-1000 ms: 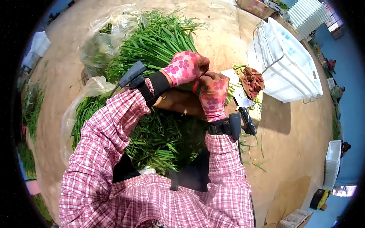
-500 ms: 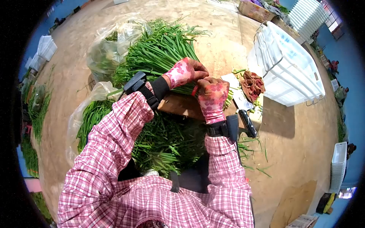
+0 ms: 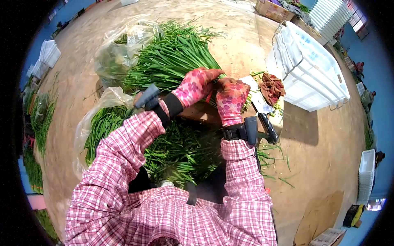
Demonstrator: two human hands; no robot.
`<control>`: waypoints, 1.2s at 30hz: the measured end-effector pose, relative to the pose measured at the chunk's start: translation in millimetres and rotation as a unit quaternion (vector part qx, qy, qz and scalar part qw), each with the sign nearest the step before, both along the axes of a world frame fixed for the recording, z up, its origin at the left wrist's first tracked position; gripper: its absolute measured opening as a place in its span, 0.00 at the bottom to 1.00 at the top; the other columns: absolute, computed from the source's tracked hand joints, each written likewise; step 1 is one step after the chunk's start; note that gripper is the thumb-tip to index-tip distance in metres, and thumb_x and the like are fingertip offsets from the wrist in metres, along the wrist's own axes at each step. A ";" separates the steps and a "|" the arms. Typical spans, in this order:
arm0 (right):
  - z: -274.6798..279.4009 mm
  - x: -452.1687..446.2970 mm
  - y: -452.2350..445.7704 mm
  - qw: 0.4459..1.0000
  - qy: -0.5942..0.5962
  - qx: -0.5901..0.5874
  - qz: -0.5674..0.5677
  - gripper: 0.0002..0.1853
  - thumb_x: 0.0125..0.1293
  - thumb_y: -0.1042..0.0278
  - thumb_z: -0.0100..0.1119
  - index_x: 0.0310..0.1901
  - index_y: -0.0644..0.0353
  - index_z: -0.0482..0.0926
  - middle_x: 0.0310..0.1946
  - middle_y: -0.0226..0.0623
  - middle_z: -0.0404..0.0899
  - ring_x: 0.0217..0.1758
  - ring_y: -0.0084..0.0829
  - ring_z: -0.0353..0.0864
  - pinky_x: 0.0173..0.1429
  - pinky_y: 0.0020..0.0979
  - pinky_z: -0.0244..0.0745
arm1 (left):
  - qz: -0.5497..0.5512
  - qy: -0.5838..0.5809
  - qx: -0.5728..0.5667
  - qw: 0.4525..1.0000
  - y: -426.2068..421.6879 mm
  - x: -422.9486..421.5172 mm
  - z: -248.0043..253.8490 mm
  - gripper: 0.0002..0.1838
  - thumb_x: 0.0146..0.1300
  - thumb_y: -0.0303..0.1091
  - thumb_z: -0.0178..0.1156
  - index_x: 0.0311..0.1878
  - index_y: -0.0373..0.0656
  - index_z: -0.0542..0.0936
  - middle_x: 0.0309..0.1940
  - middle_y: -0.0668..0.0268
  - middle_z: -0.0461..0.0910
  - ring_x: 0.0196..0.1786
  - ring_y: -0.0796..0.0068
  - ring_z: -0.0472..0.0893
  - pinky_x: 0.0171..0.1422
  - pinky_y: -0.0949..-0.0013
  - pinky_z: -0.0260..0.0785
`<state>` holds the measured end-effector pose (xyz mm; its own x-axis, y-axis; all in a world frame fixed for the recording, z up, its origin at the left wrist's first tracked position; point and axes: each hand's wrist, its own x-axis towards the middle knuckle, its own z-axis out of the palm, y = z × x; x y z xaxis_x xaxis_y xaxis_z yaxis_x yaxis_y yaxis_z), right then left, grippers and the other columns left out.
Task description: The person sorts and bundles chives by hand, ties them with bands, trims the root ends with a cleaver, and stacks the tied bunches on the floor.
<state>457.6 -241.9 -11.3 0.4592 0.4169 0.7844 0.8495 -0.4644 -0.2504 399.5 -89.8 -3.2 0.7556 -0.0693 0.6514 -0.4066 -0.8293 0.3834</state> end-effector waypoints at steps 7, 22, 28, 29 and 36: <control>4.3 -8.3 -2.4 0.999 0.033 -0.003 0.013 0.06 0.48 0.73 0.64 0.30 0.52 0.85 0.32 0.33 0.84 0.39 0.40 0.80 0.50 0.40 0.66 | 0.252 0.179 -0.030 0.951 -39.3 -26.8 4.8 0.11 0.59 0.43 0.63 0.34 0.46 0.80 0.32 0.60 0.82 0.37 0.57 0.83 0.39 0.55 0.74; -6.1 0.2 -4.3 0.987 0.113 0.095 0.069 0.08 0.49 0.82 0.62 0.30 0.57 0.82 0.29 0.37 0.84 0.35 0.40 0.82 0.45 0.38 0.73 | 0.156 0.000 -0.227 0.961 -31.1 -15.3 6.6 0.08 0.58 0.36 0.66 0.32 0.40 0.84 0.22 0.58 0.82 0.26 0.65 0.83 0.33 0.65 0.73; -3.0 -0.3 -5.5 0.988 0.107 0.083 0.075 0.09 0.49 0.80 0.65 0.32 0.56 0.82 0.30 0.36 0.83 0.36 0.41 0.80 0.47 0.38 0.70 | 0.166 0.160 -0.262 0.937 -22.6 22.8 5.8 0.11 0.56 0.40 0.66 0.34 0.42 0.86 0.26 0.56 0.84 0.31 0.62 0.85 0.38 0.63 0.76; -3.8 1.3 -5.2 0.990 0.102 0.065 0.069 0.08 0.51 0.79 0.66 0.33 0.55 0.82 0.30 0.37 0.83 0.36 0.40 0.80 0.48 0.38 0.70 | 0.163 0.148 -0.230 0.948 -20.1 26.1 2.2 0.11 0.56 0.40 0.66 0.34 0.42 0.86 0.27 0.57 0.84 0.31 0.61 0.85 0.39 0.63 0.76; 12.8 -8.9 2.0 0.912 0.382 0.121 0.089 0.03 0.58 0.79 0.63 0.34 0.66 0.84 0.30 0.39 0.86 0.34 0.27 0.85 0.43 0.26 0.78 | 0.074 0.136 -0.215 0.964 -9.1 6.9 -6.7 0.10 0.63 0.33 0.59 0.44 0.41 0.79 0.34 0.53 0.83 0.40 0.54 0.84 0.46 0.60 0.75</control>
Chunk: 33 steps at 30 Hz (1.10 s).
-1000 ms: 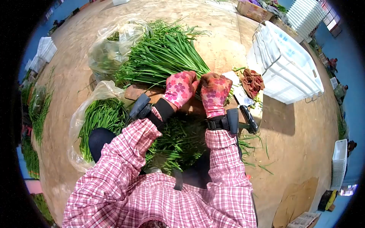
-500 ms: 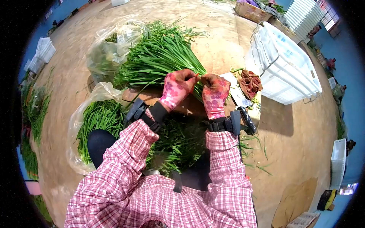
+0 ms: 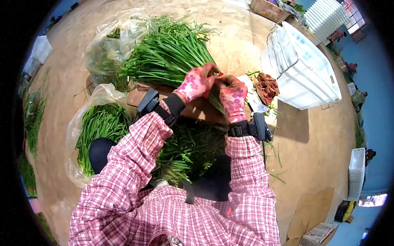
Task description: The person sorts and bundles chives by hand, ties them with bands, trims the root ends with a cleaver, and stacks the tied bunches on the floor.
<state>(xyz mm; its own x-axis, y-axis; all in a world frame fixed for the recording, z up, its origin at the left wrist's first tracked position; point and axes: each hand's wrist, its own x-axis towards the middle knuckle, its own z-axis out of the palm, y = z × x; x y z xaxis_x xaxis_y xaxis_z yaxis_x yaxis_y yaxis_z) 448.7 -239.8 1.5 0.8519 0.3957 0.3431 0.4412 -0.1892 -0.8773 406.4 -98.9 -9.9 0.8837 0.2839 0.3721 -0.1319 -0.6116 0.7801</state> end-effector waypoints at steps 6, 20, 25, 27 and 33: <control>14.6 -0.7 3.5 0.998 0.058 -0.024 0.002 0.06 0.58 0.76 0.65 0.37 0.68 0.85 0.32 0.40 0.87 0.34 0.24 0.84 0.42 0.25 0.78 | -0.044 -0.038 -0.030 0.998 -2.3 -9.4 -12.1 0.17 0.54 0.28 0.63 0.48 0.38 0.80 0.38 0.54 0.83 0.42 0.59 0.84 0.48 0.64 0.75; 46.4 27.1 -18.1 0.991 0.069 -0.115 -0.012 0.15 0.62 0.71 0.64 0.48 0.70 0.80 0.39 0.41 0.84 0.43 0.31 0.85 0.47 0.29 0.78 | 0.092 -0.076 -0.004 0.993 -27.9 -9.0 -7.8 0.07 0.56 0.34 0.66 0.36 0.43 0.84 0.32 0.56 0.83 0.38 0.55 0.83 0.44 0.59 0.75; 49.8 38.1 -5.7 0.968 0.145 -0.156 0.135 0.15 0.59 0.67 0.67 0.45 0.67 0.84 0.38 0.41 0.86 0.41 0.28 0.83 0.49 0.28 0.76 | 0.112 -0.049 0.025 0.992 -24.8 -7.0 -8.5 0.06 0.56 0.33 0.67 0.35 0.42 0.83 0.32 0.55 0.83 0.38 0.55 0.83 0.44 0.58 0.75; 41.3 47.7 -7.8 0.962 0.185 -0.147 0.137 0.14 0.60 0.67 0.67 0.44 0.67 0.84 0.38 0.40 0.86 0.41 0.28 0.83 0.49 0.28 0.76 | 0.102 -0.043 0.009 0.994 -25.9 -8.6 -5.9 0.07 0.56 0.33 0.67 0.35 0.42 0.83 0.32 0.55 0.83 0.38 0.55 0.83 0.43 0.58 0.75; 33.7 54.0 -1.4 0.967 0.086 -0.215 0.101 0.11 0.63 0.66 0.64 0.41 0.66 0.84 0.34 0.38 0.85 0.37 0.26 0.82 0.44 0.28 0.76 | 0.097 -0.063 -0.005 0.993 -27.3 -8.8 -7.4 0.06 0.56 0.33 0.67 0.35 0.42 0.83 0.32 0.55 0.83 0.37 0.55 0.83 0.42 0.59 0.75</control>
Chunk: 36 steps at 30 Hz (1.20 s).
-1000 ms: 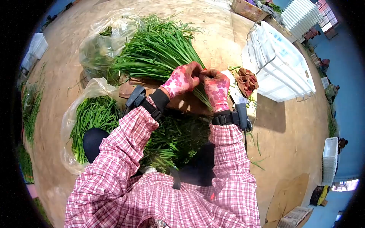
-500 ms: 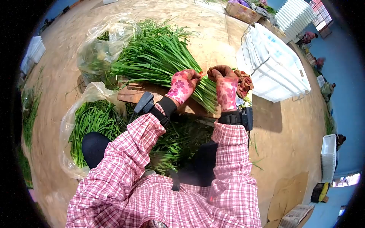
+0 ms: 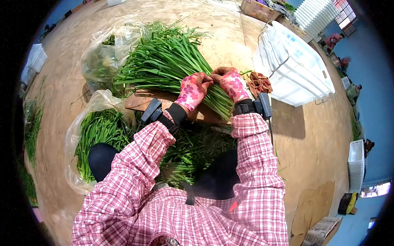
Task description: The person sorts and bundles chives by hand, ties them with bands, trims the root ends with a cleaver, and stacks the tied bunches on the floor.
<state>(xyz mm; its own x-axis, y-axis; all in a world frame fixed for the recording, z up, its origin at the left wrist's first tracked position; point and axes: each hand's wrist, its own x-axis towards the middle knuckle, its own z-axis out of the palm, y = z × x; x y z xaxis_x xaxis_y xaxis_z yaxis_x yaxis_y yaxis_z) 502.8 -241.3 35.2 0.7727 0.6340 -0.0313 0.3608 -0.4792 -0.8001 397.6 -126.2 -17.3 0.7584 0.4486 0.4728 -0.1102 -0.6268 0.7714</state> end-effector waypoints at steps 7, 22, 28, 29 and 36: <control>-22.0 -4.7 10.3 0.986 -0.076 0.001 -0.147 0.11 0.57 0.64 0.66 0.34 0.65 0.86 0.28 0.40 0.85 0.32 0.30 0.83 0.40 0.30 0.76 | 0.017 -0.014 0.017 1.000 0.8 3.9 0.3 0.08 0.57 0.32 0.66 0.39 0.42 0.84 0.34 0.54 0.83 0.39 0.56 0.83 0.42 0.59 0.75; -33.3 -2.5 1.7 0.986 0.001 0.087 -0.143 0.13 0.54 0.61 0.69 0.34 0.64 0.86 0.27 0.43 0.85 0.31 0.32 0.85 0.38 0.31 0.77 | -0.080 -0.073 0.048 0.993 10.7 17.1 -5.6 0.05 0.59 0.27 0.63 0.39 0.40 0.82 0.31 0.61 0.83 0.33 0.69 0.82 0.38 0.70 0.74; -28.7 -3.8 0.6 0.983 0.052 0.111 -0.138 0.13 0.54 0.62 0.69 0.35 0.64 0.86 0.27 0.44 0.85 0.31 0.31 0.85 0.37 0.31 0.76 | -0.153 0.110 -0.246 0.951 8.3 8.9 25.1 0.11 0.63 0.34 0.63 0.39 0.34 0.81 0.27 0.52 0.82 0.32 0.58 0.83 0.36 0.60 0.74; -30.1 -3.0 0.7 0.982 0.059 0.116 -0.136 0.13 0.54 0.62 0.68 0.35 0.64 0.86 0.27 0.44 0.85 0.31 0.32 0.85 0.37 0.31 0.76 | -0.154 0.093 -0.198 0.964 11.1 10.5 22.7 0.10 0.63 0.34 0.63 0.39 0.35 0.81 0.26 0.55 0.81 0.29 0.63 0.82 0.34 0.63 0.73; -78.9 20.2 -14.5 0.909 -0.415 -0.031 -0.002 0.07 0.51 0.67 0.59 0.24 0.60 0.84 0.21 0.41 0.80 0.24 0.36 0.80 0.29 0.37 0.73 | -0.155 -0.014 0.006 0.988 21.5 4.3 5.6 0.08 0.66 0.34 0.61 0.36 0.38 0.79 0.22 0.56 0.78 0.24 0.66 0.78 0.30 0.63 0.69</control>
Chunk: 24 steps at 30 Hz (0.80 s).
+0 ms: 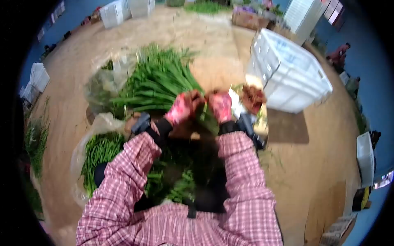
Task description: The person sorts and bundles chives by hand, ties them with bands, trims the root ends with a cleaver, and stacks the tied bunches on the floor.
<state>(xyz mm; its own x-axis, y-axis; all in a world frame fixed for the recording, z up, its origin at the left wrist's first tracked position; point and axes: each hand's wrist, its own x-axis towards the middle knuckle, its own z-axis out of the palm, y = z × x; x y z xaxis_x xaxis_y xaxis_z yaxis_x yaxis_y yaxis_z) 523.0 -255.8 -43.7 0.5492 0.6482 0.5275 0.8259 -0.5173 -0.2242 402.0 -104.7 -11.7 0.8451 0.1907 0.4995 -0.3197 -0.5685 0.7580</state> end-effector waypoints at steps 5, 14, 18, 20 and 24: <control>62.9 -26.3 9.5 0.846 0.504 0.168 -0.048 0.13 0.52 0.66 0.68 0.36 0.67 0.85 0.29 0.40 0.85 0.30 0.30 0.83 0.38 0.30 0.77 | -0.040 0.110 -0.174 0.978 -10.9 -7.3 -0.4 0.05 0.67 0.30 0.60 0.37 0.38 0.77 0.23 0.67 0.77 0.21 0.80 0.75 0.26 0.72 0.68; 56.5 -33.6 19.7 0.930 0.331 0.085 -0.137 0.18 0.56 0.54 0.66 0.36 0.63 0.86 0.31 0.50 0.84 0.39 0.44 0.85 0.46 0.37 0.77 | 0.009 0.120 -0.236 0.964 -12.0 -3.8 9.2 0.07 0.68 0.31 0.57 0.36 0.37 0.79 0.20 0.70 0.77 0.21 0.84 0.75 0.24 0.75 0.67; 51.7 -27.7 18.1 0.928 0.336 0.092 -0.129 0.17 0.59 0.55 0.63 0.37 0.63 0.85 0.32 0.49 0.85 0.39 0.44 0.85 0.45 0.38 0.77 | 0.018 0.078 -0.306 0.949 -19.9 13.5 11.2 0.08 0.68 0.32 0.57 0.40 0.35 0.78 0.24 0.65 0.82 0.21 0.81 0.78 0.22 0.76 0.68; 57.3 -36.3 19.3 0.937 0.309 0.091 -0.134 0.15 0.61 0.58 0.62 0.37 0.63 0.84 0.32 0.50 0.84 0.39 0.46 0.85 0.46 0.40 0.77 | -0.009 0.149 -0.332 0.931 -13.4 9.8 20.6 0.10 0.69 0.33 0.57 0.40 0.33 0.76 0.22 0.66 0.80 0.20 0.80 0.77 0.21 0.74 0.68; 47.6 -39.1 25.5 0.965 0.205 0.066 -0.148 0.13 0.61 0.60 0.62 0.36 0.63 0.83 0.33 0.51 0.84 0.42 0.50 0.84 0.47 0.42 0.77 | 0.043 0.105 -0.121 0.986 -11.7 12.5 -0.1 0.07 0.66 0.33 0.60 0.38 0.38 0.77 0.24 0.61 0.79 0.25 0.72 0.79 0.29 0.68 0.71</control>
<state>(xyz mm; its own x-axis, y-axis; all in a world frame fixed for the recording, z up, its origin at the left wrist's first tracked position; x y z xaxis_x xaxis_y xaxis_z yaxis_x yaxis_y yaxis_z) 483.9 -230.3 3.9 0.8808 0.3723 0.2927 0.4730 -0.6622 -0.5811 414.5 -116.5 -11.7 0.9003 0.3588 0.2463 -0.0993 -0.3816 0.9190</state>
